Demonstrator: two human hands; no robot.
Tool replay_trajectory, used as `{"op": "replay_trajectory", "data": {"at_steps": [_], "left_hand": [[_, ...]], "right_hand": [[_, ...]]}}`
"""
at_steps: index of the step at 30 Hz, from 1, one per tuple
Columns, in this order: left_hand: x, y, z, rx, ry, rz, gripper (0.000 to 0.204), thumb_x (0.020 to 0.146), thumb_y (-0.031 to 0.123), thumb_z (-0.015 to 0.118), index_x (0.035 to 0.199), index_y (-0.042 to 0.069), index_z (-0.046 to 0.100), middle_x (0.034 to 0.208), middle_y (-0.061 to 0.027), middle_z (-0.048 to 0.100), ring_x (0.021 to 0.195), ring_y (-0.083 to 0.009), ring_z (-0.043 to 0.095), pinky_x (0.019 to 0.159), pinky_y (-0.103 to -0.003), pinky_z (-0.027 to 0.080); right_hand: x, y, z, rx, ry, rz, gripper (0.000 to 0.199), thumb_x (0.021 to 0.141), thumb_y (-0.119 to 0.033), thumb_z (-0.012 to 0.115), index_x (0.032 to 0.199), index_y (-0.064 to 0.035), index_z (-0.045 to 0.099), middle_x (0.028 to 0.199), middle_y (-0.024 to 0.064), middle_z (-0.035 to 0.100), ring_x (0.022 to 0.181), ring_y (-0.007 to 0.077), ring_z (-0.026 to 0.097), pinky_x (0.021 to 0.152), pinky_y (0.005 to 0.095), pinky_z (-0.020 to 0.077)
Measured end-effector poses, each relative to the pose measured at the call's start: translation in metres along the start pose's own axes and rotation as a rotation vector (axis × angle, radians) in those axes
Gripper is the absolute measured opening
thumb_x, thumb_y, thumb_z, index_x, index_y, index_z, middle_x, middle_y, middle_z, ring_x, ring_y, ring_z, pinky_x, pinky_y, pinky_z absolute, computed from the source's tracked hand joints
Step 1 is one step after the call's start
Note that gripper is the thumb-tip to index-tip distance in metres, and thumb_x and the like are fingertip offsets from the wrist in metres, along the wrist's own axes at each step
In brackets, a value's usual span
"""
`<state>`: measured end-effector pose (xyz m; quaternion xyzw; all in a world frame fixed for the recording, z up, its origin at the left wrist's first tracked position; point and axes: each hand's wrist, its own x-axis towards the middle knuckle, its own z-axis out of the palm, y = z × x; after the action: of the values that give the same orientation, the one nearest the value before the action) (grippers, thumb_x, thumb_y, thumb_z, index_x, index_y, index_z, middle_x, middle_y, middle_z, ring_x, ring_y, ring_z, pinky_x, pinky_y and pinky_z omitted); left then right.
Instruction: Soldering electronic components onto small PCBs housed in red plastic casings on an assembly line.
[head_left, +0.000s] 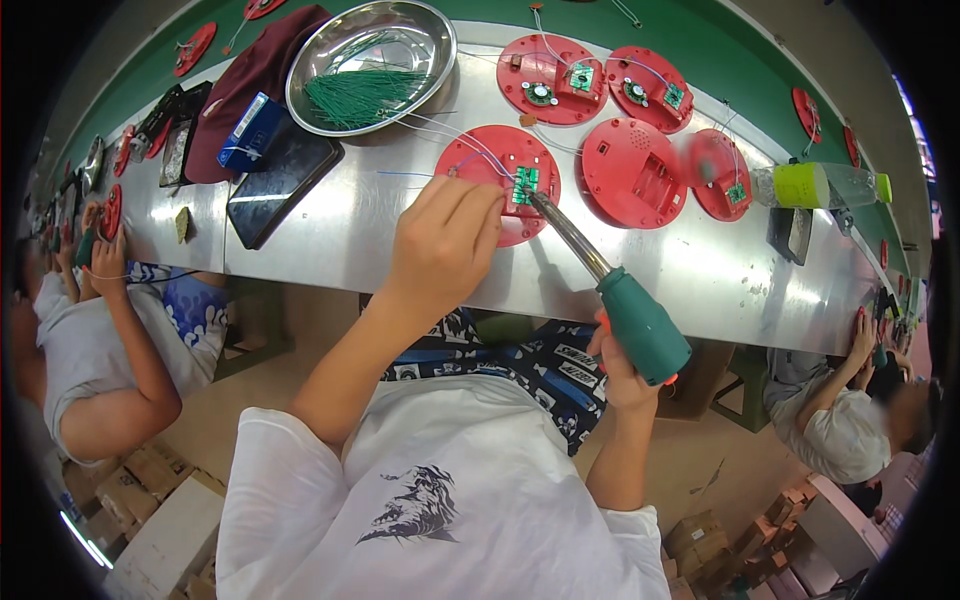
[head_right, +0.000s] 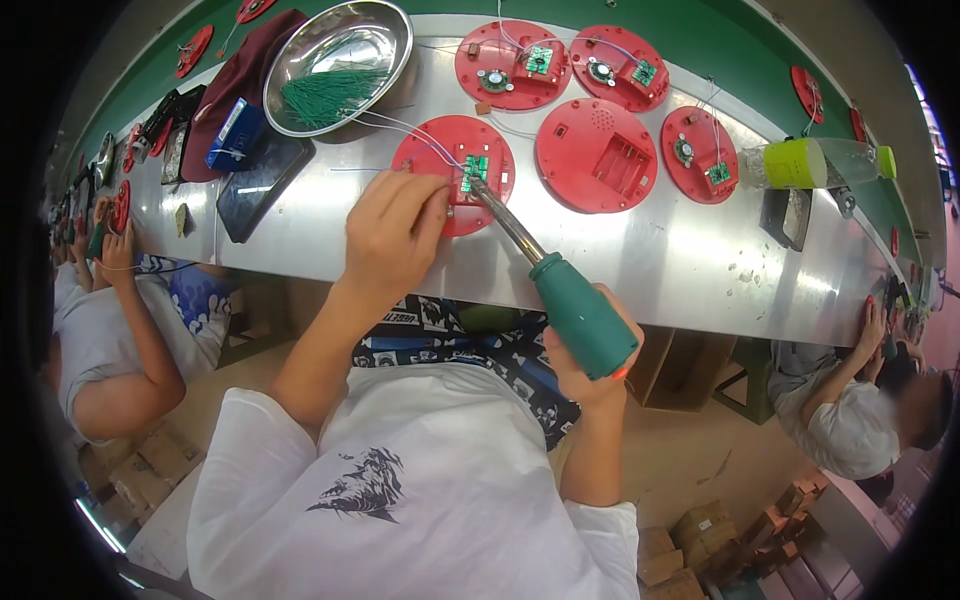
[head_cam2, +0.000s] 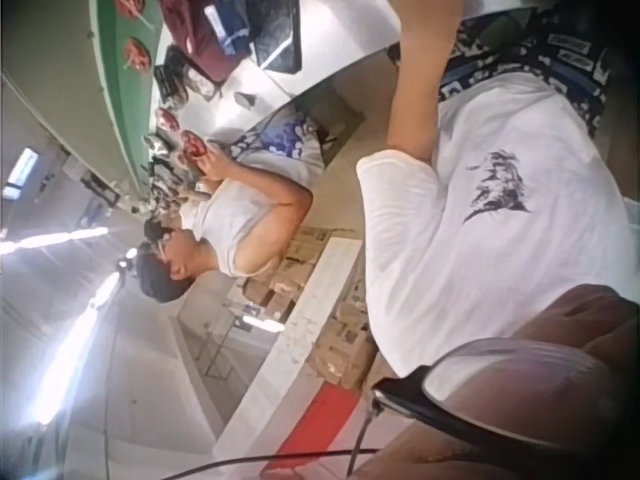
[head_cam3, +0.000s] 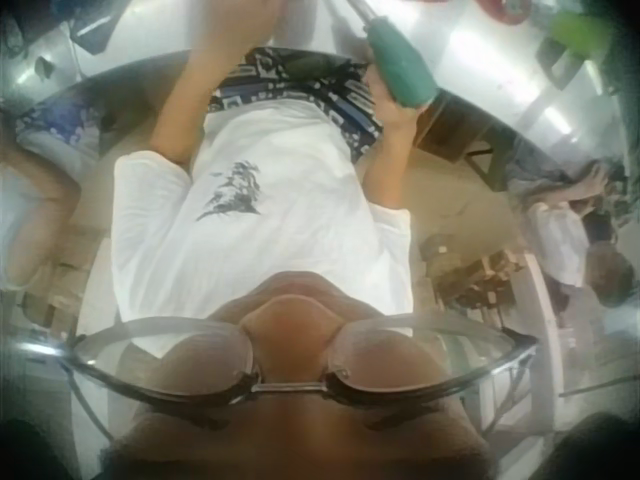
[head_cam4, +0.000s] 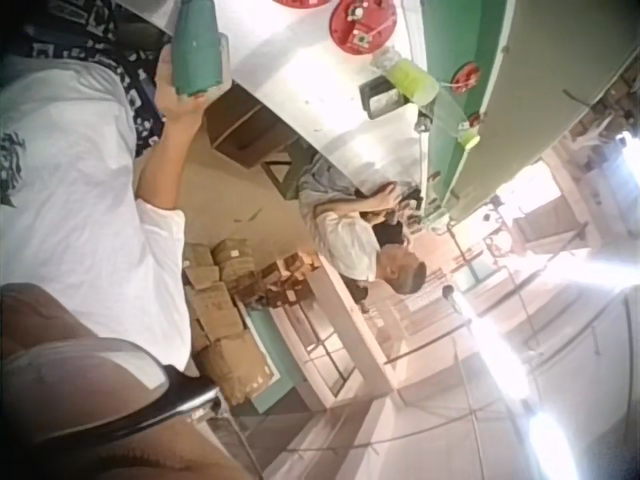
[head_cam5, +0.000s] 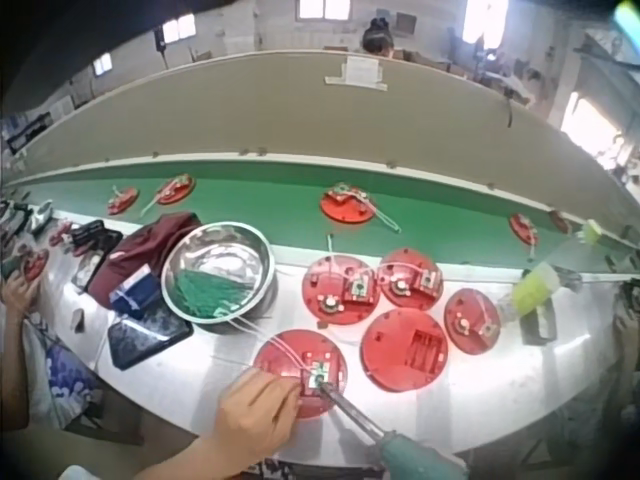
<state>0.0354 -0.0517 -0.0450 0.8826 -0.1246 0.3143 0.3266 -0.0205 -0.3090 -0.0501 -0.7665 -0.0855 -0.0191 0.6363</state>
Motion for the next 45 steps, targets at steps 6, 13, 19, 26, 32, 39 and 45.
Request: {"op": "replay_trajectory", "data": {"at_steps": [6, 13, 19, 26, 32, 39, 45], "left_hand": [[-0.003, -0.006, 0.008, 0.034, -0.041, 0.006, 0.015, 0.079, -0.001, 0.070, 0.094, 0.000, 0.068, 0.084, -0.0102, 0.060, 0.074, -0.0280, 0.060, 0.062, -0.038, 0.050], [-0.003, -0.009, 0.010, 0.008, -0.056, 0.014, 0.017, 0.077, -0.001, 0.069, 0.094, 0.000, 0.068, 0.084, -0.0100, 0.060, 0.073, -0.0276, 0.060, 0.062, -0.038, 0.050], [0.000, -0.004, 0.007, -0.001, -0.079, -0.024, 0.015, 0.083, -0.005, 0.068, 0.097, -0.004, 0.068, 0.086, -0.0134, 0.063, 0.074, -0.0306, 0.062, 0.064, -0.039, 0.050], [-0.002, -0.006, 0.007, -0.004, -0.081, -0.017, 0.014, 0.083, -0.004, 0.068, 0.097, -0.004, 0.068, 0.086, -0.0135, 0.064, 0.074, -0.0305, 0.061, 0.064, -0.040, 0.050], [-0.003, -0.005, 0.008, -0.013, -0.081, -0.011, 0.013, 0.083, -0.004, 0.068, 0.096, -0.003, 0.069, 0.086, -0.0135, 0.064, 0.074, -0.0310, 0.061, 0.064, -0.040, 0.050], [-0.004, -0.011, 0.010, 0.032, -0.045, 0.039, 0.019, 0.076, -0.002, 0.067, 0.094, 0.000, 0.068, 0.083, -0.0100, 0.061, 0.072, -0.0260, 0.061, 0.062, -0.036, 0.051], [0.003, -0.004, 0.008, 0.001, -0.039, -0.050, 0.016, 0.078, -0.001, 0.071, 0.094, 0.001, 0.067, 0.084, -0.0105, 0.063, 0.074, -0.0290, 0.061, 0.064, -0.039, 0.050]], "right_hand": [[0.003, -0.003, -0.001, -0.073, -0.028, 0.017, 0.024, 0.071, 0.000, 0.072, 0.094, 0.0039, 0.068, 0.082, 0.0107, 0.063, 0.063, 0.0209, 0.057, 0.060, 0.0286, 0.0464], [0.004, -0.003, 0.002, -0.065, -0.039, 0.037, 0.024, 0.070, 0.002, 0.071, 0.093, 0.0045, 0.068, 0.081, 0.0110, 0.062, 0.063, 0.0208, 0.057, 0.059, 0.0279, 0.0460], [0.005, -0.010, 0.000, -0.024, -0.023, 0.122, 0.021, 0.073, 0.001, 0.072, 0.094, 0.0048, 0.069, 0.081, 0.0107, 0.064, 0.064, 0.0177, 0.058, 0.060, 0.0273, 0.0469], [0.010, -0.014, -0.003, 0.111, -0.162, 0.063, 0.037, 0.092, -0.004, 0.059, 0.127, 0.0078, 0.058, 0.098, 0.0163, 0.067, 0.061, 0.0182, 0.062, 0.053, 0.0286, 0.0471], [0.005, -0.012, -0.004, 0.335, 0.041, -0.002, 0.044, 0.091, -0.008, 0.065, 0.129, 0.0112, 0.055, 0.112, 0.0242, 0.067, 0.061, 0.0221, 0.063, 0.053, 0.0308, 0.0520], [0.026, -0.007, -0.017, 0.296, 0.116, -0.052, 0.047, 0.093, -0.016, 0.061, 0.131, 0.0105, 0.052, 0.105, 0.0213, 0.067, 0.059, 0.0224, 0.062, 0.050, 0.0312, 0.0513], [0.051, 0.013, -0.027, 0.418, 0.256, 0.022, 0.040, 0.098, -0.023, 0.053, 0.119, 0.0111, 0.051, 0.099, 0.0238, 0.063, 0.049, 0.0216, 0.060, 0.041, 0.0328, 0.0503]]}}
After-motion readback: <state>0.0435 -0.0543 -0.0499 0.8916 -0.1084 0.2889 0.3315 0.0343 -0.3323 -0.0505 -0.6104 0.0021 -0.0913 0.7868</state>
